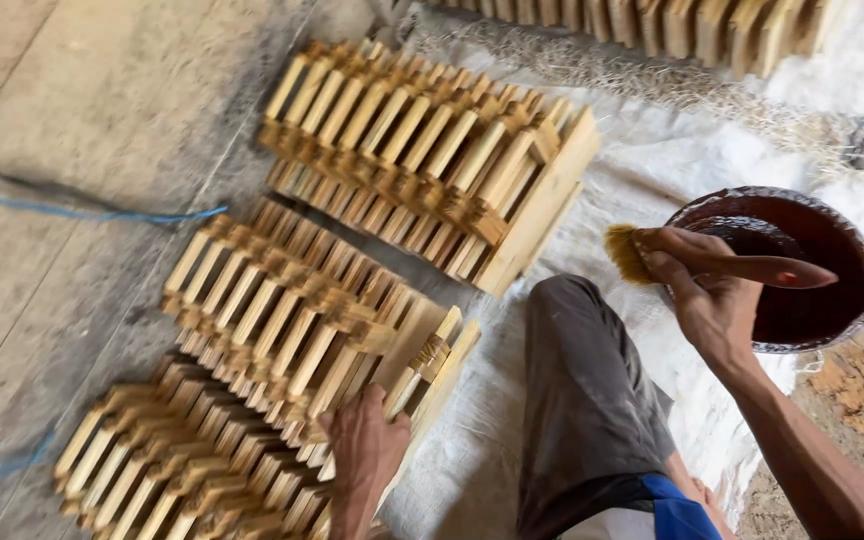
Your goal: A person uses a paintbrush to apply dark stain to a series of small wooden structures laid out on a protective sheet.
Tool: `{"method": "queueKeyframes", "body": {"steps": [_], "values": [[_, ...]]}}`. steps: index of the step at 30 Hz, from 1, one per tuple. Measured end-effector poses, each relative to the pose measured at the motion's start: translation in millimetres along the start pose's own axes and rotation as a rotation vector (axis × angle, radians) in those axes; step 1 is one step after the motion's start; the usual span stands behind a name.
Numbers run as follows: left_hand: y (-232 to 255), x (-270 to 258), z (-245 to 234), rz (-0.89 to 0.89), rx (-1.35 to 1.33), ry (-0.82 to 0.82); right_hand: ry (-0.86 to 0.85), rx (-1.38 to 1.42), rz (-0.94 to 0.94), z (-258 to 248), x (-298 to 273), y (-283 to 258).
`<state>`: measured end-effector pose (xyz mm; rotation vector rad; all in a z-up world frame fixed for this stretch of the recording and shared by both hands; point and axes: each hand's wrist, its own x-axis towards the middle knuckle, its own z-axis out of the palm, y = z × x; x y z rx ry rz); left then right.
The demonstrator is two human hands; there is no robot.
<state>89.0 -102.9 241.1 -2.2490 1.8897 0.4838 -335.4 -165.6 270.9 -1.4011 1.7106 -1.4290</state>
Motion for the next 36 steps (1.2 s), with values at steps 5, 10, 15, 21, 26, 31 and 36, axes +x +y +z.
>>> {"method": "queueKeyframes", "body": {"steps": [5,10,15,21,26,31,36], "values": [[64.7,-2.0,-93.0,0.118,0.063,-0.037,0.164,0.18,0.096,-35.7,8.0,2.1],[154.7,13.2,-147.1,0.194,0.112,0.015,0.229,0.175,0.082,-57.7,11.7,8.6],[236.8,63.6,-142.5,0.343,-0.005,0.165,0.282,0.207,0.108,-71.6,10.4,10.7],[310.8,155.8,-92.5,0.518,-0.141,0.231,0.378,0.215,0.134,-83.4,7.0,42.9],[347.5,226.7,-15.7,0.49,-0.128,0.228,0.4,0.202,0.187,-86.0,6.9,59.5],[350.5,275.4,39.6,0.397,-0.094,0.222,0.418,0.215,0.234,-83.4,11.8,71.2],[339.6,294.3,45.1,0.289,0.049,0.299,0.44,0.195,0.299,-77.9,17.8,71.1]]}}
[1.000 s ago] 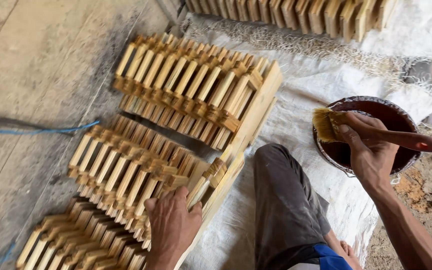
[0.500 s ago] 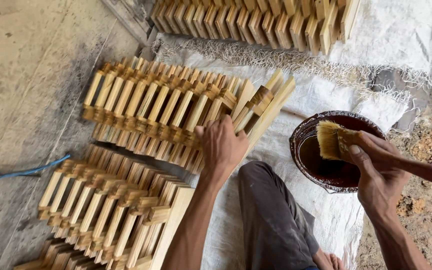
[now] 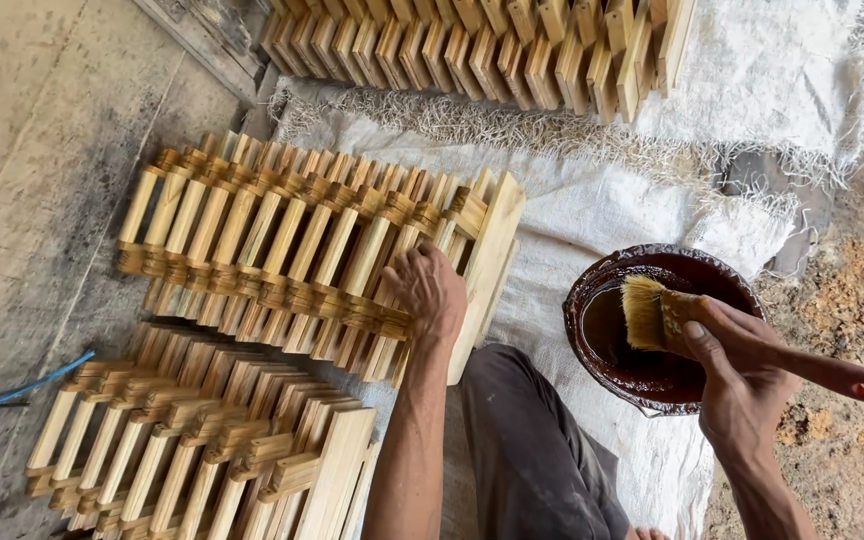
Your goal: A person uses a paintbrush to apply dark stain to a series of small wooden structures laid out on a protective sheet.
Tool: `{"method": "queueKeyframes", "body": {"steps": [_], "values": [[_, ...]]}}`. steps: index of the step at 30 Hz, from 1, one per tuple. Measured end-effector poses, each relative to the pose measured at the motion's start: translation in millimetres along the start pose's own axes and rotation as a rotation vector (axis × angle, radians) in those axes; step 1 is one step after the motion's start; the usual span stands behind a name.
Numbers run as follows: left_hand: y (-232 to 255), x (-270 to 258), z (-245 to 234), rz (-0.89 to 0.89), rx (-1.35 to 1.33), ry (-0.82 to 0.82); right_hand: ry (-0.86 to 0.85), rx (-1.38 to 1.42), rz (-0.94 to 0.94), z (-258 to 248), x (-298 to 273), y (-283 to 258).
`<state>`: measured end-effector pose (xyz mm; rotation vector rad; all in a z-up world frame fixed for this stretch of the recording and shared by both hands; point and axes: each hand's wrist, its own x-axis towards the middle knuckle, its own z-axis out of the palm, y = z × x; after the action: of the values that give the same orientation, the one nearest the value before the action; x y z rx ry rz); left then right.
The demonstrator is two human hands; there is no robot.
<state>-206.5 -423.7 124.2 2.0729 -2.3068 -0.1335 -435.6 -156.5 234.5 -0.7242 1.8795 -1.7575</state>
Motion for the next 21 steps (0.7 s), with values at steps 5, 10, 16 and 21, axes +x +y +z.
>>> {"method": "queueKeyframes", "body": {"steps": [5,10,16,21], "values": [[-8.4,-19.7,-0.7,-0.038,0.095,0.086,-0.018,0.014,-0.039,0.9,-4.6,2.4],[-32.2,-61.5,-28.5,-0.06,-0.118,0.137,-0.039,-0.001,-0.117,-16.1,-7.2,2.5],[-116.9,-167.5,-98.9,-0.12,-0.379,0.131,-0.058,-0.044,-0.127,-38.8,-23.6,-10.9],[-208.8,-238.8,-148.9,-0.391,-0.449,0.008,-0.088,-0.034,-0.197,-45.8,-41.9,-19.4]]}}
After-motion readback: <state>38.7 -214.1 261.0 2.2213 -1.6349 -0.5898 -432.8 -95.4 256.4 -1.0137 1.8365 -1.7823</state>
